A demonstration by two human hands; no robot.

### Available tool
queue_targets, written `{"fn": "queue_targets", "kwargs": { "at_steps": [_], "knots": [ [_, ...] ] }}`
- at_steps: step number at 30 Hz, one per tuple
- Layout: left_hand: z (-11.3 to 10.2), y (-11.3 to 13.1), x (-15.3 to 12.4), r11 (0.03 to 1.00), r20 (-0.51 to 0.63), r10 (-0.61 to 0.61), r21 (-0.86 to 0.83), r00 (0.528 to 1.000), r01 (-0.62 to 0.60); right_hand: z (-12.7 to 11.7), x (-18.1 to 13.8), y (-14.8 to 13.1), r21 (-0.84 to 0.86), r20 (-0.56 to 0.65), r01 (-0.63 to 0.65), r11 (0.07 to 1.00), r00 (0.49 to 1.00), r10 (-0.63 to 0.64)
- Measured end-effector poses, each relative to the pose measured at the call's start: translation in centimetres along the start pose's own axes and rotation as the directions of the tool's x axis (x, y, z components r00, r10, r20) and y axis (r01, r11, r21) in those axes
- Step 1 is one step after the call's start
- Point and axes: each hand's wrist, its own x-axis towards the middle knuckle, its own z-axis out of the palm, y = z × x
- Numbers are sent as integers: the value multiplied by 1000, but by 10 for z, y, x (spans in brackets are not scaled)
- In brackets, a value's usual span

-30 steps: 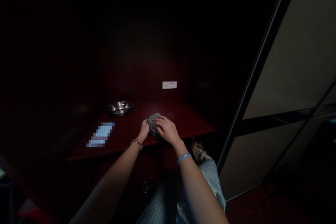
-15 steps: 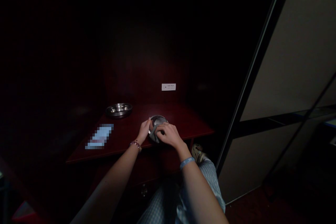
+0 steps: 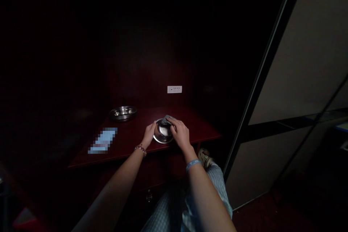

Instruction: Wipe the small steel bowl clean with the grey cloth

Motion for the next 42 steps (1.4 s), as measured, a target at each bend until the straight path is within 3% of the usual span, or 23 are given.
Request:
{"fn": "queue_targets", "kwargs": {
  "at_steps": [8,15,20,23,27,32,36,42],
  "knots": [
    [1,3,-2,1000,-16,7,3,1000,-7,6,-4,-4,-173,94,51,984,995,-35],
    [-3,0,-1,1000,-31,11,-14,999,-12,-1,-6,-12,-79,226,133,988,968,-112],
    [-4,-1,1,1000,-30,1,-25,1000,-2,-5,-6,-17,57,291,72,996,953,-86],
    [-3,0,0,1000,-27,12,7,1000,-12,-6,-3,-19,227,238,9,974,969,-64],
    [0,3,-2,1000,-14,15,7,1000,-15,-9,0,-17,330,46,7,944,999,-23],
    [1,4,-2,999,-65,-36,29,997,38,-8,1,-8,69,-54,-108,992,992,111],
    [1,6,-3,997,-97,-35,69,995,42,-4,-2,-6,-154,78,-162,975,981,175],
    [1,7,-5,998,-110,-50,33,993,54,-2,-5,-17,-275,236,-48,960,965,116]
  ]
}}
